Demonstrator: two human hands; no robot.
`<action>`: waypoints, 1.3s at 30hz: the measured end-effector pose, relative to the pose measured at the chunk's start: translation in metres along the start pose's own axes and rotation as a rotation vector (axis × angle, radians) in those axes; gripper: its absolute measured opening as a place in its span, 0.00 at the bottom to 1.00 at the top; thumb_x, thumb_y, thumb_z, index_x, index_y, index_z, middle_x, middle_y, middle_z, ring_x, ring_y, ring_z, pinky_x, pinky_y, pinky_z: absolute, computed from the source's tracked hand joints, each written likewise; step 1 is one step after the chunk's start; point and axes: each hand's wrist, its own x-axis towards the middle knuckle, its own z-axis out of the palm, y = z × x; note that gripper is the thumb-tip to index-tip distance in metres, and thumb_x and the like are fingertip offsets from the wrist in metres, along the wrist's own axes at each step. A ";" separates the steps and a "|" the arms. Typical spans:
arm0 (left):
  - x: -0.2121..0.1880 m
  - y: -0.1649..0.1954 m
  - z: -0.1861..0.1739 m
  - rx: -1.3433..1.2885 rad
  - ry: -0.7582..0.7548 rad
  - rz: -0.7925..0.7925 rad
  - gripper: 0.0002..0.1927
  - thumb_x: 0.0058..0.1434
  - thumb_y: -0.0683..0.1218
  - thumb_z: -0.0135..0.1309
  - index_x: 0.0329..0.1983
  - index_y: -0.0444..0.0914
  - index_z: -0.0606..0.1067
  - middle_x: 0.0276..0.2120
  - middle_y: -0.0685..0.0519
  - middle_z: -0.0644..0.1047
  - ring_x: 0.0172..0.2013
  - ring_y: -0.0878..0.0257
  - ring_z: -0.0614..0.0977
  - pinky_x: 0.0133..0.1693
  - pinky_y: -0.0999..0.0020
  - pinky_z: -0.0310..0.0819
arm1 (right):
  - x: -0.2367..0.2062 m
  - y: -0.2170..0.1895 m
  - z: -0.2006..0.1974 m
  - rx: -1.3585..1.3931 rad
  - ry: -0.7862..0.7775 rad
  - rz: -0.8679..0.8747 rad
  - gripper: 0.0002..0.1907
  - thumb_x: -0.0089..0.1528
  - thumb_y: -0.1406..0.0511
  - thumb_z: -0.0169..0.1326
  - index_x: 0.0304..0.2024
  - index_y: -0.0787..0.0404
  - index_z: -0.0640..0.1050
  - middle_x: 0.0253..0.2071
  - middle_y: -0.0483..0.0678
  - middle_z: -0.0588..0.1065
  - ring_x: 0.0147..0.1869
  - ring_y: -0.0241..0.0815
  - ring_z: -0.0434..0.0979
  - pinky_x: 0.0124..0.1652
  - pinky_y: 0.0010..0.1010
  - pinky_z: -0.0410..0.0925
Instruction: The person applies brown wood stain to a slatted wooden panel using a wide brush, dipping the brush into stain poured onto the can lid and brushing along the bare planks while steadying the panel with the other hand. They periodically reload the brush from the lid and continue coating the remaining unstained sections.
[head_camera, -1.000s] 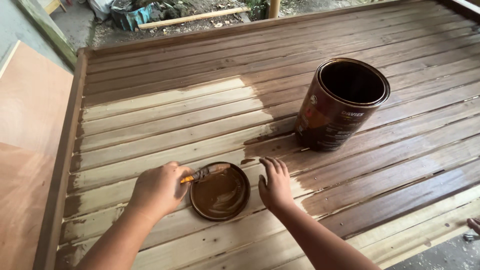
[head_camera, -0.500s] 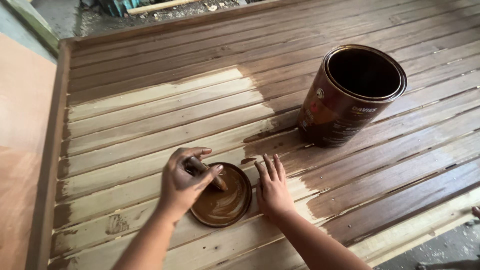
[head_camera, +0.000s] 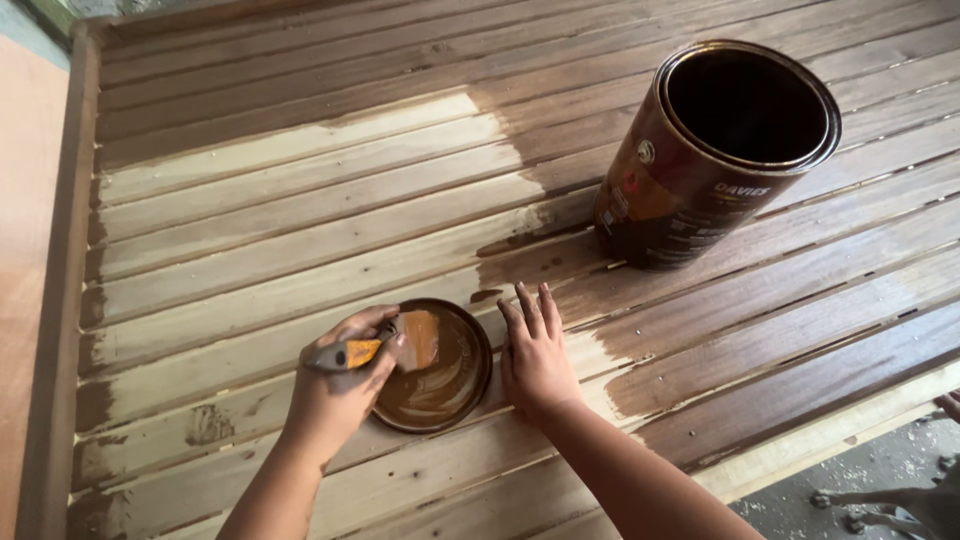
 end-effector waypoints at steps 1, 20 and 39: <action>-0.004 -0.004 0.003 0.006 0.023 0.040 0.19 0.63 0.44 0.61 0.58 0.40 0.79 0.33 0.43 0.84 0.32 0.56 0.82 0.32 0.68 0.79 | 0.000 0.000 0.000 0.001 -0.011 0.005 0.34 0.58 0.70 0.50 0.68 0.60 0.63 0.76 0.57 0.50 0.80 0.66 0.36 0.72 0.52 0.44; -0.028 -0.011 0.014 0.111 -0.186 0.467 0.13 0.58 0.44 0.62 0.46 0.41 0.82 0.37 0.46 0.83 0.37 0.52 0.85 0.40 0.61 0.80 | -0.001 0.003 0.005 -0.005 -0.008 -0.016 0.34 0.58 0.69 0.49 0.69 0.61 0.62 0.76 0.58 0.49 0.80 0.67 0.36 0.72 0.54 0.43; -0.013 0.018 -0.030 0.214 -0.539 0.240 0.14 0.53 0.43 0.65 0.43 0.46 0.84 0.38 0.55 0.85 0.39 0.59 0.86 0.42 0.67 0.80 | -0.003 -0.006 0.000 -0.017 0.042 -0.060 0.29 0.57 0.71 0.52 0.62 0.49 0.73 0.75 0.55 0.53 0.80 0.67 0.39 0.71 0.55 0.47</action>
